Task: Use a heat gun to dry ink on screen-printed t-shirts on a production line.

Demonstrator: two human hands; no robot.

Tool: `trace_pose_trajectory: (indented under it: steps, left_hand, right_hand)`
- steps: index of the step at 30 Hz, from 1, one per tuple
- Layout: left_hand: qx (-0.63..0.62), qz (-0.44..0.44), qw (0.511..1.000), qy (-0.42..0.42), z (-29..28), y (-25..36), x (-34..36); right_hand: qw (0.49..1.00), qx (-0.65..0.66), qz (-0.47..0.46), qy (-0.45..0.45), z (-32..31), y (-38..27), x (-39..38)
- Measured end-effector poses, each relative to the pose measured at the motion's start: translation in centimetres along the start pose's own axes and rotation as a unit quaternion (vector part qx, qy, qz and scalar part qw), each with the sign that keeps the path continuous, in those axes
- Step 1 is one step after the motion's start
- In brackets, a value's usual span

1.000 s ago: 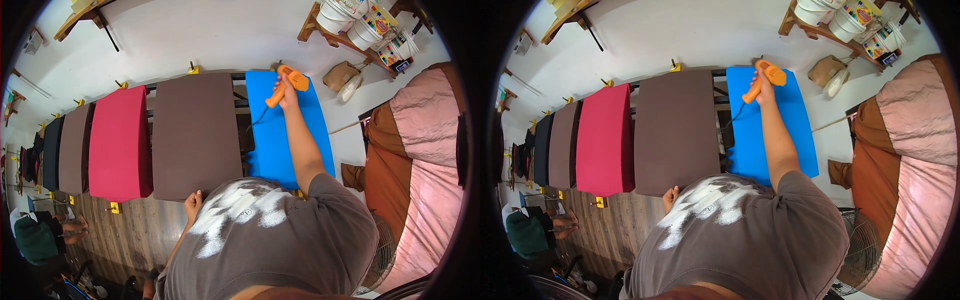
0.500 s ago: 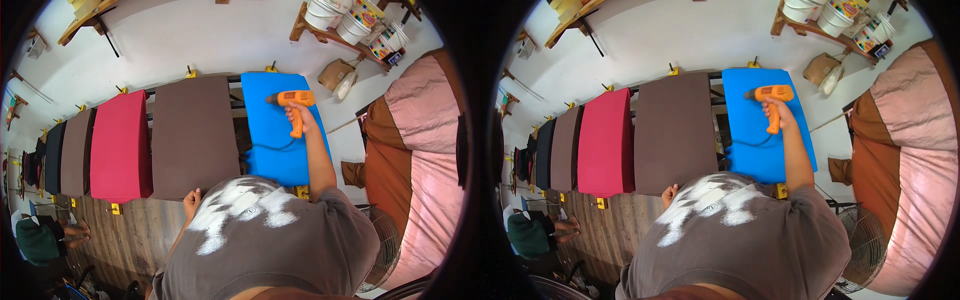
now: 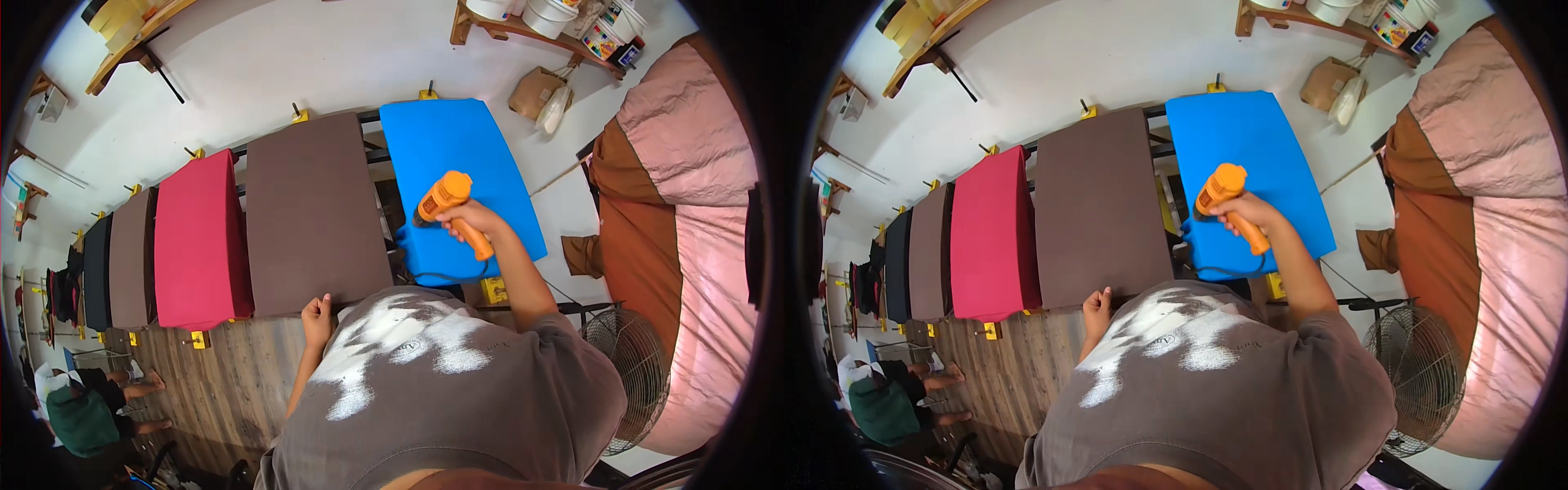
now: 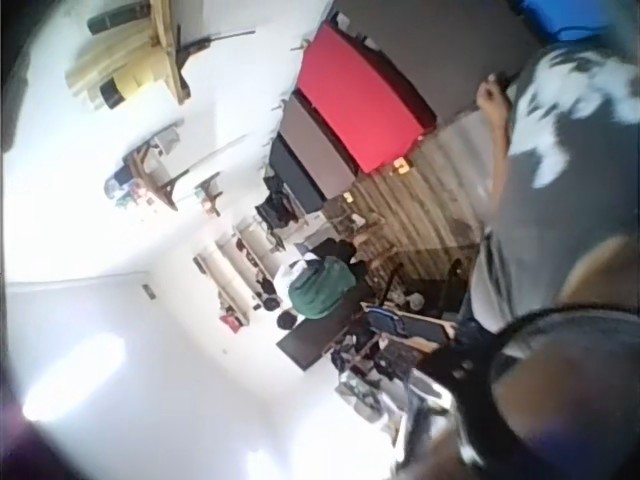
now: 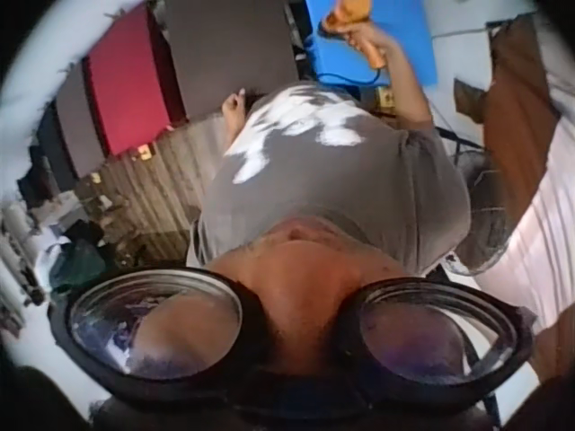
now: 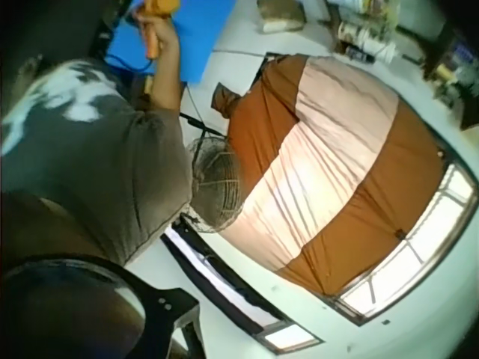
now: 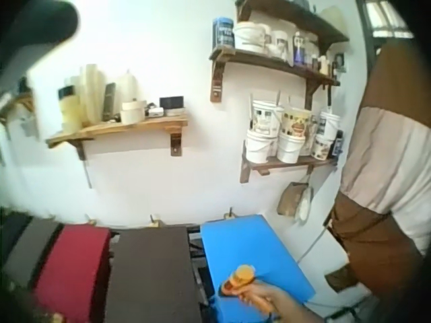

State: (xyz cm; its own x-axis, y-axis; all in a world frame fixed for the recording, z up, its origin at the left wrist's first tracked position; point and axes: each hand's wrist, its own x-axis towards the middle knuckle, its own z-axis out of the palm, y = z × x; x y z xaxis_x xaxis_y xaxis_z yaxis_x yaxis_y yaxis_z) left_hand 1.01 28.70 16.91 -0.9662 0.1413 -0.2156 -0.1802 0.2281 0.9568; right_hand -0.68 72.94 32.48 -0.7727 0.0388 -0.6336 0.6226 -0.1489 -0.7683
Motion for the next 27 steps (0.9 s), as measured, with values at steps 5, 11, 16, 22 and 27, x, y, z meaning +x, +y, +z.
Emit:
trace_pose_trajectory:
  steps: [5,11,16,22,27]
  left_hand:
    - [0.031,-0.051,0.997,-0.057,-0.6,-2.3,0.6]
    - [0.035,-0.068,0.991,-0.109,-0.7,-1.6,0.4]
    - [0.158,-0.052,0.981,-0.102,-0.4,-1.9,0.3]
    - [0.162,-0.066,0.979,-0.103,-0.6,-1.9,0.6]
    - [0.203,-0.052,0.973,-0.093,-0.4,-0.3,0.6]
  right_hand:
    - [0.997,0.041,-0.008,0.062,0.1,5.8,-4.0]
    - [0.997,0.043,-0.055,0.019,0.3,7.5,-12.4]
    - [0.985,-0.032,-0.076,0.154,-3.8,7.8,-17.1]
    - [0.930,-0.058,-0.109,0.346,-9.6,7.3,-24.3]
    - [0.857,-0.072,-0.210,0.464,-9.8,6.2,-27.8]
